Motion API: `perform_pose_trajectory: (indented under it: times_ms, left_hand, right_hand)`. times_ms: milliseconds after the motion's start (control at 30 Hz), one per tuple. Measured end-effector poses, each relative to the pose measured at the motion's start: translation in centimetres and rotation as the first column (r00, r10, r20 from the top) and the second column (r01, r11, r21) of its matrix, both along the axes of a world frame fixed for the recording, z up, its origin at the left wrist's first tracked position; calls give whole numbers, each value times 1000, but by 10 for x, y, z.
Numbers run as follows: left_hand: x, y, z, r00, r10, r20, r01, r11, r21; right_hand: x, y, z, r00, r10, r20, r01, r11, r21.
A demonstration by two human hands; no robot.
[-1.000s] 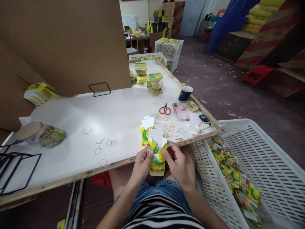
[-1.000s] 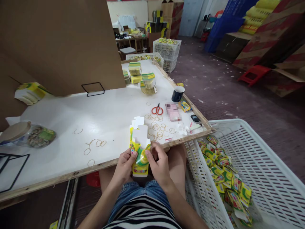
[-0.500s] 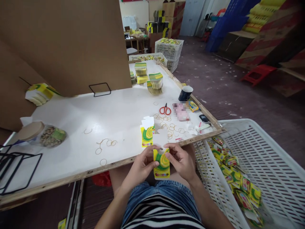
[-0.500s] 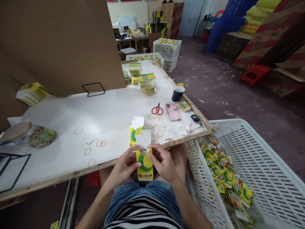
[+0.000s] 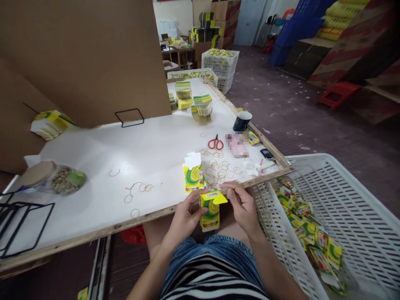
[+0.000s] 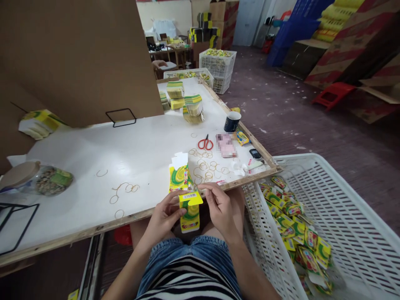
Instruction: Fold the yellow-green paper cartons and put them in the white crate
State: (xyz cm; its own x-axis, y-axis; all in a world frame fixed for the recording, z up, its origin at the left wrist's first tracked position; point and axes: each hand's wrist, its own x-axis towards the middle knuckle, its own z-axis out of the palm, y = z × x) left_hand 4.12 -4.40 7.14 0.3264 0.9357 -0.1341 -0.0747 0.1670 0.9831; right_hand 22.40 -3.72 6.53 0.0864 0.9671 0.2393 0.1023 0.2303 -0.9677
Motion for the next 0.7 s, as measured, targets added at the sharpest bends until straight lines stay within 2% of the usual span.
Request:
perform_pose_trajectory:
  times_ms: [133,233,433,600,700]
  left_hand:
    - [3,0,1,991,83,-109,-77,995,58]
    - [5,-2,-1,993,45,-112,-38,997,60]
    - [3,-2,4,999,-32,-12,32,999,22]
    - [5,2,14,995,0,100,4,999,-39]
    - [11,1,14,995,-33,89,34,999,-13]
  right_hand:
    - [4,0,7,980,198,6,-195,970,-144]
    - [2,0,10,954,290,75,-266,936,-230]
    - [-4,1,14,935,183,305,-122,970,-209]
    - [-7,-2,15,950,120,289,-88,989,-121]
    - [-6,-3,11,975,51,215,-37,997,-69]
